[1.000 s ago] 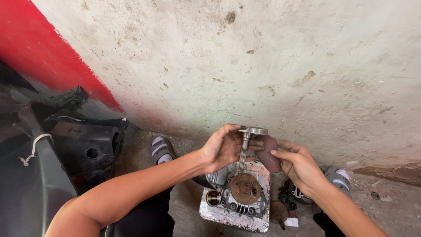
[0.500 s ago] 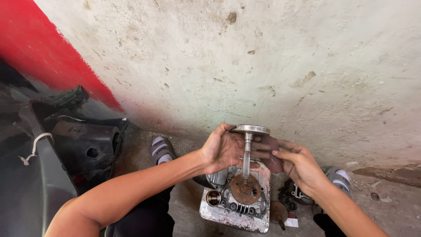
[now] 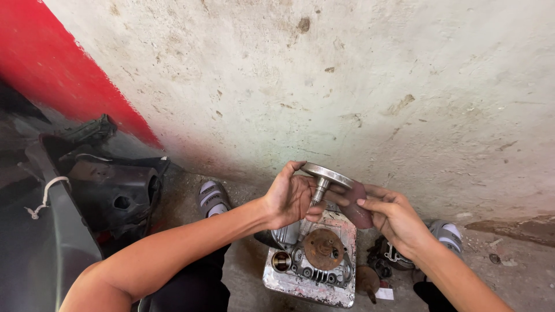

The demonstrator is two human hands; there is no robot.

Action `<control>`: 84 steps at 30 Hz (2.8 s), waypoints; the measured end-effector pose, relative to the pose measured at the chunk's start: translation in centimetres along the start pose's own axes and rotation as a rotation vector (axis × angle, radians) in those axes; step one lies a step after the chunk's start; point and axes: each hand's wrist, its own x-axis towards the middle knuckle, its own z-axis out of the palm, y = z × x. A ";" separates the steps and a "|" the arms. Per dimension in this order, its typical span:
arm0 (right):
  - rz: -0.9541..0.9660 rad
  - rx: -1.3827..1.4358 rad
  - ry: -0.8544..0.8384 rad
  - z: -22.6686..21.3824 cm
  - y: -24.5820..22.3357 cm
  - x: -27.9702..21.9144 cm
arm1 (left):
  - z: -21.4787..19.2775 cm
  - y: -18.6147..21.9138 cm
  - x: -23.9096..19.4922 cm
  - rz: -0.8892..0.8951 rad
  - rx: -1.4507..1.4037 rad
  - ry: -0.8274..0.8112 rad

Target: The person sits on the floor holding a motorcycle clutch hub and sands its surfaces with an abrasive block, rotating the part to work different sides and rubbing the block over the metal by hand throughout the episode.

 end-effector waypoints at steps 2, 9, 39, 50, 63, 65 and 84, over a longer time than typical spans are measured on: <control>0.007 -0.006 0.001 -0.1 0.0 0.0 | -0.9 -0.4 0.1 0.010 -0.038 -0.023; 0.005 -0.012 -0.020 0.0 0.0 -0.1 | 1.6 0.9 -0.4 0.029 0.089 0.051; -0.099 0.013 0.050 -1.8 -0.7 -0.6 | 3.1 0.6 -0.9 0.129 0.001 0.148; -0.290 0.039 0.070 -2.0 -2.6 -3.5 | 6.6 -0.3 -2.4 0.176 0.012 0.232; -0.869 -0.519 0.439 4.1 2.9 -11.5 | 12.4 -6.4 -6.5 0.238 0.029 0.373; -0.771 -0.566 0.548 5.3 3.6 -13.6 | 13.6 -7.5 -7.9 0.268 0.014 0.348; -1.039 -0.699 -0.212 -9.4 24.7 -1.1 | 0.7 -23.5 -6.8 0.281 -0.144 0.495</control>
